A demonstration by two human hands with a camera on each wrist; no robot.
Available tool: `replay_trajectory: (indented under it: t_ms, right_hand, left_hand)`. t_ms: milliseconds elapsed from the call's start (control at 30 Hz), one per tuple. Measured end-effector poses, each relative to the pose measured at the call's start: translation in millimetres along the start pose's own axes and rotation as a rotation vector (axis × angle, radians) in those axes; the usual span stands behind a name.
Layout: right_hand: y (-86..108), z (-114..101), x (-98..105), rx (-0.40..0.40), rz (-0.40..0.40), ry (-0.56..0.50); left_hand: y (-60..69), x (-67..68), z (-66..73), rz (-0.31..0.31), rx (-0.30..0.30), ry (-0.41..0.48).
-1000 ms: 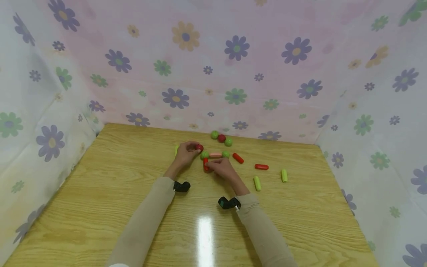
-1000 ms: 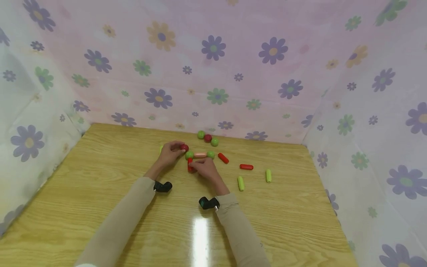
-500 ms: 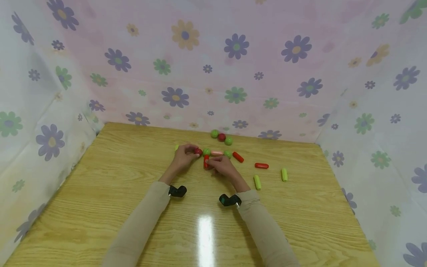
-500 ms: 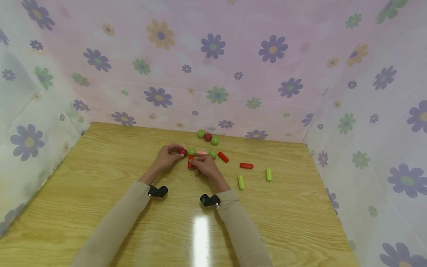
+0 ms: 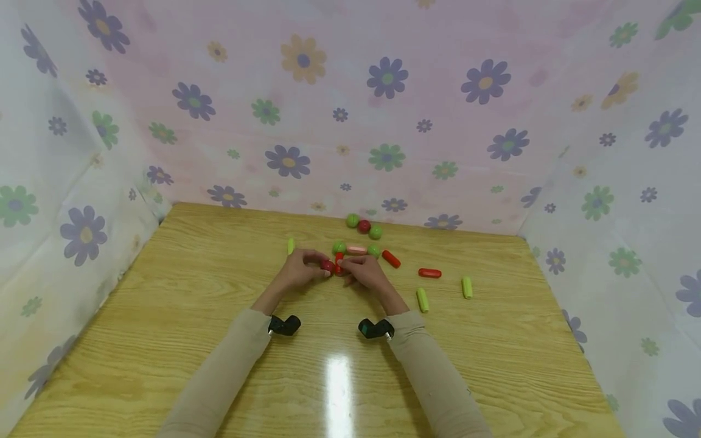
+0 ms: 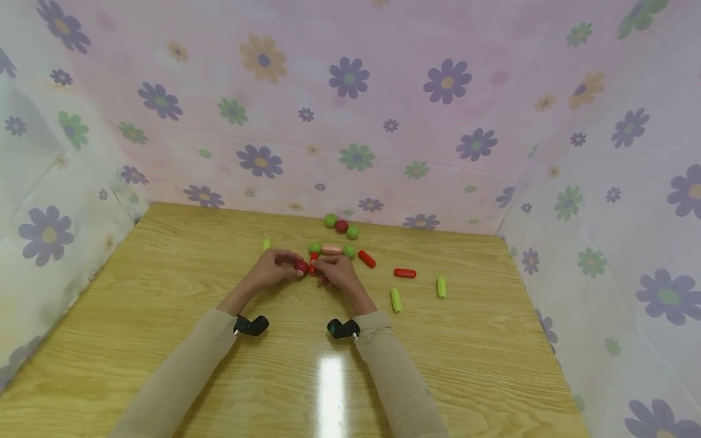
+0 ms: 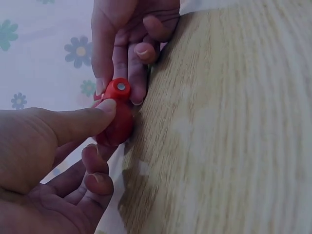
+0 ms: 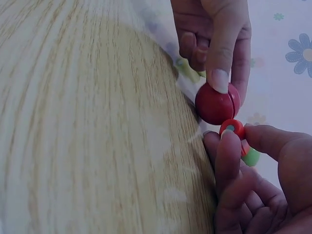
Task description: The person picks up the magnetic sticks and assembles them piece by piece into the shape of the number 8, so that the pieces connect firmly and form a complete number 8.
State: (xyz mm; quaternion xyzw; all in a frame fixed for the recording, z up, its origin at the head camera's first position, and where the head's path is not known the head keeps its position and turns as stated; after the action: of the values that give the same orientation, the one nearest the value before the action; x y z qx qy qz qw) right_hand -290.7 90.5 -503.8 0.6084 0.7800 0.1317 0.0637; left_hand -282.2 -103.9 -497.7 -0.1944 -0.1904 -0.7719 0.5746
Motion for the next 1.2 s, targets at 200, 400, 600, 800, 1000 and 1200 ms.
replay_trajectory:
  t_ms: [200,400,600,800,1000,1200]
  right_hand:
    - [0.1,0,-1,-0.003,0.007,-0.027]
    - [-2.5,4,0,-0.008,0.020,-0.018]
    - [-3.6,5,-1,0.009,0.004,-0.024]
    - [-3.8,5,-1,0.017,0.010,-0.030]
    - [-2.8,5,-2,0.033,0.022,-0.031]
    - [-2.2,6,-2,0.033,0.027,-0.047]
  left_hand:
    - [8.1,-4.2,-2.0,-0.070,-0.002,-0.004]
    - [12.8,-14.0,1.5,-0.084,-0.039,0.006]
    - [15.3,-19.9,7.1,-0.042,-0.053,-0.009]
    - [14.9,-21.5,6.0,-0.026,-0.049,0.012]
    - [13.5,-21.6,0.4,-0.025,-0.044,0.051]
    - [12.4,-22.1,-3.3,-0.029,-0.041,0.067]
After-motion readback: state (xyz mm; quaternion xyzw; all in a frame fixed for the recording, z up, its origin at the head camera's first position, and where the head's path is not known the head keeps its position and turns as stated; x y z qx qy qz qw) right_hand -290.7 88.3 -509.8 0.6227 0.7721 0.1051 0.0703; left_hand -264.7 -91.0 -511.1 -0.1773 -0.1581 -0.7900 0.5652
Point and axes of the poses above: each hand's wrist, its own y-axis away from the middle knuckle, its own x-axis out of the back of the hand, z = x × y, the point moved 3 cm from there along -y, towards the middle knuckle, and after that the axes turned 10 degrees about -y, right-handed, at the moved point
